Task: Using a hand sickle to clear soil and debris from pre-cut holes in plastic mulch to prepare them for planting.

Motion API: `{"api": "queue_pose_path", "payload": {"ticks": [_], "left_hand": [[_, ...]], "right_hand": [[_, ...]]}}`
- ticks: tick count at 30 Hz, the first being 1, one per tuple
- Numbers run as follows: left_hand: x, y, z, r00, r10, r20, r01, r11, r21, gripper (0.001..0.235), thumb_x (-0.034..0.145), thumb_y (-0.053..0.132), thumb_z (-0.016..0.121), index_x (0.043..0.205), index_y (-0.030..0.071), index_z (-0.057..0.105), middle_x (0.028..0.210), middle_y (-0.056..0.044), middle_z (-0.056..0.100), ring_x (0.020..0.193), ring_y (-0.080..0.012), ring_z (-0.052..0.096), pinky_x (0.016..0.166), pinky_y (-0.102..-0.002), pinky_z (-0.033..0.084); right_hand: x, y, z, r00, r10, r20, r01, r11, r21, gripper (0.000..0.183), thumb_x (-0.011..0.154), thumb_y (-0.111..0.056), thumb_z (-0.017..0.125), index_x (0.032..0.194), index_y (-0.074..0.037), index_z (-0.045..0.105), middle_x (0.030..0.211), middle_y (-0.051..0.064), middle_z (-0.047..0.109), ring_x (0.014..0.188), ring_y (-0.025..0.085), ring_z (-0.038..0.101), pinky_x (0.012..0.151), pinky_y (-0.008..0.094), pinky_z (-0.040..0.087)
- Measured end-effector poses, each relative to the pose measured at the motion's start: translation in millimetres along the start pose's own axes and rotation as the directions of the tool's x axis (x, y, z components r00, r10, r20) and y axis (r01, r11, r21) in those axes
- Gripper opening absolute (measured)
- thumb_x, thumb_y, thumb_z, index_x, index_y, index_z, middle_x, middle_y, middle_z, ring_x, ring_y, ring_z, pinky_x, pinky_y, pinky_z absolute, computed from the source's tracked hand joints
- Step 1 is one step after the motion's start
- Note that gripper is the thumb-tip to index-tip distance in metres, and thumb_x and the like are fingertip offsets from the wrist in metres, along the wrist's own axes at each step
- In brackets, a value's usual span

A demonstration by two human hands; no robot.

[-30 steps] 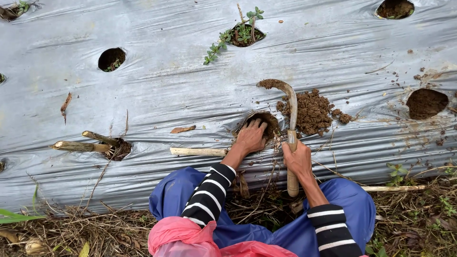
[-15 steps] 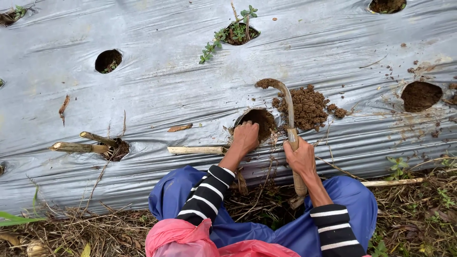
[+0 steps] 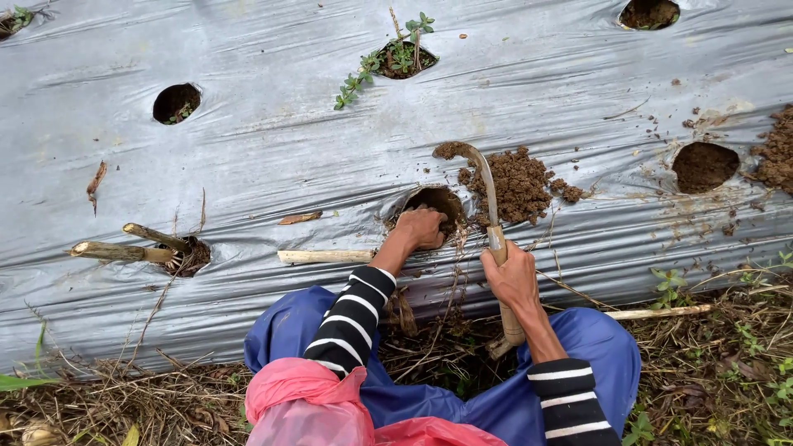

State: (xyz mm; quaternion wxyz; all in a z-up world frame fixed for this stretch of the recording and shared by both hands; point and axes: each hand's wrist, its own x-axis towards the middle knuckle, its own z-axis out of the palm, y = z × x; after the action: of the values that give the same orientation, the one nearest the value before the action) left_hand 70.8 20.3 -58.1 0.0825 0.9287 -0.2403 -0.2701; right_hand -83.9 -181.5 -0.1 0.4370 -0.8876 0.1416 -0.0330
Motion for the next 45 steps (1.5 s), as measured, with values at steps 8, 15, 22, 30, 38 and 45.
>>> {"api": "queue_pose_path", "payload": {"ticks": [8, 15, 22, 30, 38, 45], "left_hand": [[-41.6, 8.2, -16.9, 0.961, 0.016, -0.275, 0.016, 0.994, 0.111, 0.049, 0.088, 0.026, 0.061, 0.133, 0.009, 0.052, 0.132, -0.017, 0.059, 0.123, -0.0347, 0.062, 0.095, -0.049, 0.056], [-68.0, 29.3, -53.3, 0.994, 0.031, -0.102, -0.042, 0.992, -0.115, 0.050, 0.099, 0.049, 0.038, 0.132, 0.022, 0.063, 0.141, -0.014, 0.059, 0.137, -0.0419, 0.049, 0.114, -0.058, 0.040], [-37.3, 10.8, -11.0, 0.982, -0.042, -0.185, 0.032, 0.998, -0.058, 0.037, 0.089, 0.046, 0.054, 0.118, 0.031, 0.073, 0.132, -0.005, 0.065, 0.128, -0.0330, 0.059, 0.107, -0.054, 0.048], [-46.6, 28.3, -12.7, 0.981, -0.118, -0.152, 0.136, 0.983, 0.119, 0.045, 0.103, 0.027, 0.049, 0.144, 0.015, 0.059, 0.154, -0.018, 0.048, 0.141, -0.0391, 0.048, 0.111, -0.053, 0.047], [-0.1, 15.4, 32.9, 0.990, -0.104, -0.094, 0.109, 0.993, 0.044, 0.042, 0.101, 0.020, 0.046, 0.141, 0.014, 0.057, 0.129, -0.026, 0.058, 0.117, -0.0490, 0.061, 0.082, -0.059, 0.057], [-45.8, 31.4, -9.2, 0.982, -0.016, -0.188, 0.018, 1.000, 0.010, 0.037, 0.099, 0.012, 0.046, 0.133, 0.014, 0.060, 0.131, -0.031, 0.056, 0.109, -0.0523, 0.065, 0.080, -0.059, 0.059]], "right_hand": [[3.9, -3.0, -8.9, 1.000, 0.017, 0.003, -0.017, 1.000, 0.018, 0.031, 0.083, -0.029, 0.070, 0.070, -0.003, 0.058, 0.054, 0.020, 0.056, 0.055, 0.040, 0.060, 0.057, 0.045, 0.047], [3.2, -1.2, -8.2, 1.000, 0.002, 0.007, -0.002, 1.000, -0.001, 0.029, 0.081, -0.029, 0.070, 0.070, -0.006, 0.057, 0.053, 0.017, 0.057, 0.054, 0.037, 0.061, 0.056, 0.042, 0.048], [-1.4, -12.6, -4.5, 1.000, -0.018, -0.004, 0.018, 1.000, 0.010, 0.028, 0.080, -0.027, 0.070, 0.068, -0.005, 0.057, 0.052, 0.018, 0.054, 0.052, 0.038, 0.059, 0.056, 0.042, 0.047], [-2.0, -15.2, -8.1, 0.999, -0.025, -0.027, 0.025, 1.000, -0.002, 0.028, 0.079, -0.026, 0.070, 0.067, -0.005, 0.057, 0.051, 0.018, 0.054, 0.052, 0.037, 0.059, 0.055, 0.042, 0.047], [-2.3, -20.5, -18.2, 0.998, -0.046, -0.038, 0.044, 0.998, -0.045, 0.028, 0.079, -0.026, 0.071, 0.067, -0.005, 0.056, 0.051, 0.020, 0.054, 0.052, 0.040, 0.061, 0.053, 0.043, 0.046], [0.0, -22.8, -10.3, 0.999, -0.025, -0.026, 0.024, 0.999, -0.036, 0.028, 0.079, -0.027, 0.070, 0.067, -0.006, 0.057, 0.051, 0.019, 0.056, 0.051, 0.039, 0.061, 0.053, 0.043, 0.046]]}}
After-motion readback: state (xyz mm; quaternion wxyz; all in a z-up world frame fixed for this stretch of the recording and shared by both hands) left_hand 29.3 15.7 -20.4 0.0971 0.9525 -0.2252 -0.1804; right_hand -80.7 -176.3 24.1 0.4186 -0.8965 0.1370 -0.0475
